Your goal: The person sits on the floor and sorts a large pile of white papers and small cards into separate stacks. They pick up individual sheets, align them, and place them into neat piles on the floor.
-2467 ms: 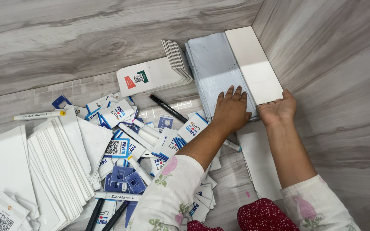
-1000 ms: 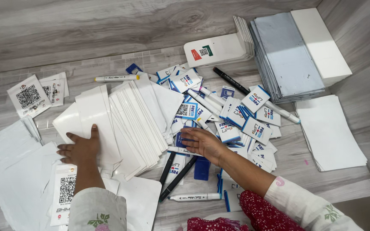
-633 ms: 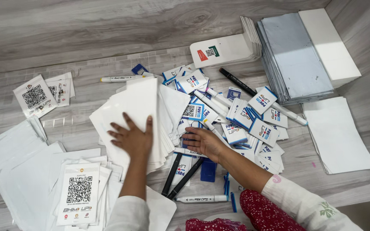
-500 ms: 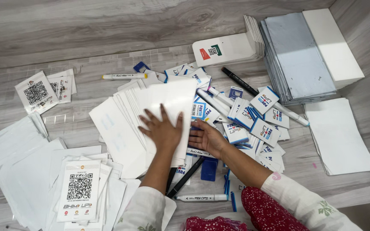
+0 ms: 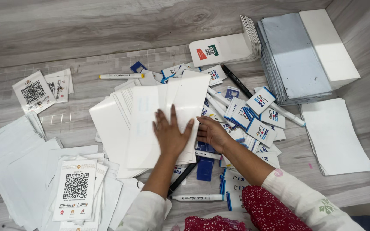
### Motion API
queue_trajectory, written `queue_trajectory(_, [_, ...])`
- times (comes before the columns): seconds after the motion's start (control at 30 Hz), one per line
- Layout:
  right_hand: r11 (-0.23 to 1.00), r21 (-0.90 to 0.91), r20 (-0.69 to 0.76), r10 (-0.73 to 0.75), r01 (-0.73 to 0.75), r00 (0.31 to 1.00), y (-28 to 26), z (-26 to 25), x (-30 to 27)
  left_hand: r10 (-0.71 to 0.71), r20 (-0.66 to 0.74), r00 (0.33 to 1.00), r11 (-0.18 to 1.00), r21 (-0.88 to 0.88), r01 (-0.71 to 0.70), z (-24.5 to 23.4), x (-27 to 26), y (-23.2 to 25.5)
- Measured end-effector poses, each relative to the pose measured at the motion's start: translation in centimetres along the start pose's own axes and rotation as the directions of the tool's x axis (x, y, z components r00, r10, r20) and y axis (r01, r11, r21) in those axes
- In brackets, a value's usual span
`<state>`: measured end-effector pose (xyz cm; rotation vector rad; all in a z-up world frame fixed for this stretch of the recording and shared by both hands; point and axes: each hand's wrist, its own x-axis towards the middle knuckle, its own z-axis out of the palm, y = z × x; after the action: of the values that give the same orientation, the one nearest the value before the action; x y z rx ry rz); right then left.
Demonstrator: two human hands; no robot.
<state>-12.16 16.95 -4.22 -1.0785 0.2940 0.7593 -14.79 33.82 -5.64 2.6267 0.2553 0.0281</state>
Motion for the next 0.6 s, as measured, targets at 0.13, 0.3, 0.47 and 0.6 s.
queue_trajectory(0.13, [1.000, -0.008, -0.074, -0.015, 0.014, 0.997, -0.1, -1.0, 0.1, 0.021, -0.024, 0.999, 0.906, -0.422, -0.029, -0.2, 0.5, 0.9])
queue_trajectory(0.3, [0.998, -0.056, -0.127, -0.018, 0.011, 0.992, -0.1, -0.8, -0.1, -0.187, -0.221, 0.957, 0.980, 0.029, 0.198, -3.2, 0.2, -4.8])
queue_trajectory(0.47, [0.946, -0.320, -0.222, -0.020, -0.053, 0.975, -0.2, 1.5, -0.2, -0.198, -0.194, 0.961, 0.980, -0.060, 0.190, -0.4, -0.6, -4.4])
queue_trajectory(0.6, [0.930, -0.352, -0.182, 0.044, -0.107, 0.982, -0.6, 1.8, -0.7, -0.199, -0.157, 0.967, 0.956, -0.249, 0.157, 0.0, 0.1, -3.1])
